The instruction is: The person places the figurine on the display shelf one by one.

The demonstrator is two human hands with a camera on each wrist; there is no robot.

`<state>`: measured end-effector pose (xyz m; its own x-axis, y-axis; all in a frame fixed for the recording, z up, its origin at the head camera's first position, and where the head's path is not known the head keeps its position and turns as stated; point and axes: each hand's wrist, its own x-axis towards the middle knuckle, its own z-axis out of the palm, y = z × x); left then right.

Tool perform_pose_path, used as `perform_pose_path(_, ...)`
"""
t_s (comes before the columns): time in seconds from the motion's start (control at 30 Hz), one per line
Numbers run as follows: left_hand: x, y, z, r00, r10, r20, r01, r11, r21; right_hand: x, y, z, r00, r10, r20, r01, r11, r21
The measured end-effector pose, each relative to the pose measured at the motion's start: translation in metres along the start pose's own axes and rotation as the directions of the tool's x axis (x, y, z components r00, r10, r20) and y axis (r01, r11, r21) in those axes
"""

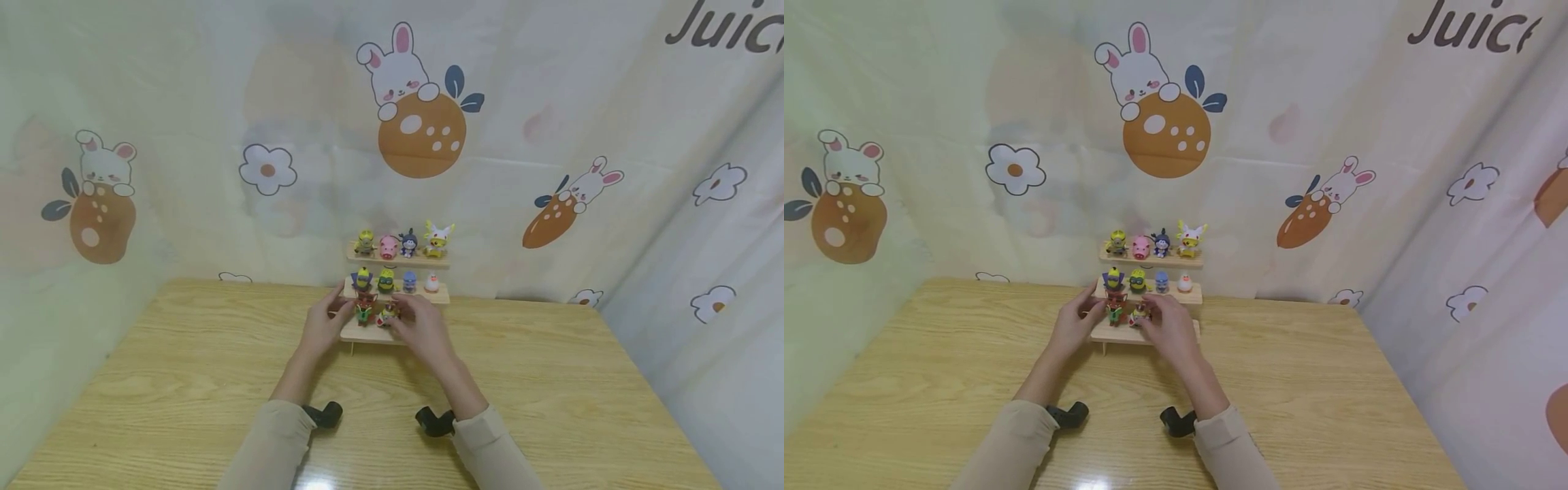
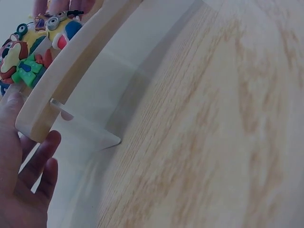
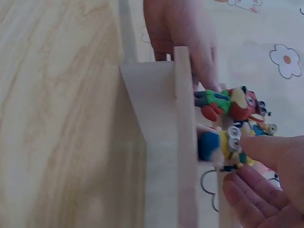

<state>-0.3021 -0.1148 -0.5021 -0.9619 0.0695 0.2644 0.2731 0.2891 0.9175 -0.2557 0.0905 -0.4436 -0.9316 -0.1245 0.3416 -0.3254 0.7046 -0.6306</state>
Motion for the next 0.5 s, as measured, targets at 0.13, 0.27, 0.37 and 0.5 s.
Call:
perform_pose_path(0.13, -0.001, -0.002, -0.002, 1.000, -0.030, 0.010, 0.030, 0.999, -0.019, -0.001, -0.001, -0.008, 1.000, 0.014, -0.011, -0.013, 0.998, 0.065)
perform_pose_path(0.27, -0.004, -0.004, -0.009, 0.997, -0.077, 0.011, 0.077, 0.996, -0.050, -0.008, -0.001, -0.019, 0.999, 0.012, -0.030, -0.009, 0.996, 0.088)
perform_pose_path(0.37, -0.005, -0.006, -0.021, 0.997, -0.076, 0.000, 0.076, 0.995, -0.059, -0.016, 0.001, -0.029, 0.999, 0.023, -0.032, -0.021, 0.997, 0.074)
perform_pose_path(0.5, 0.000, -0.006, -0.037, 0.999, -0.007, -0.044, 0.005, 1.000, -0.029, -0.022, 0.005, -0.045, 0.999, 0.002, -0.040, -0.001, 1.000, 0.021)
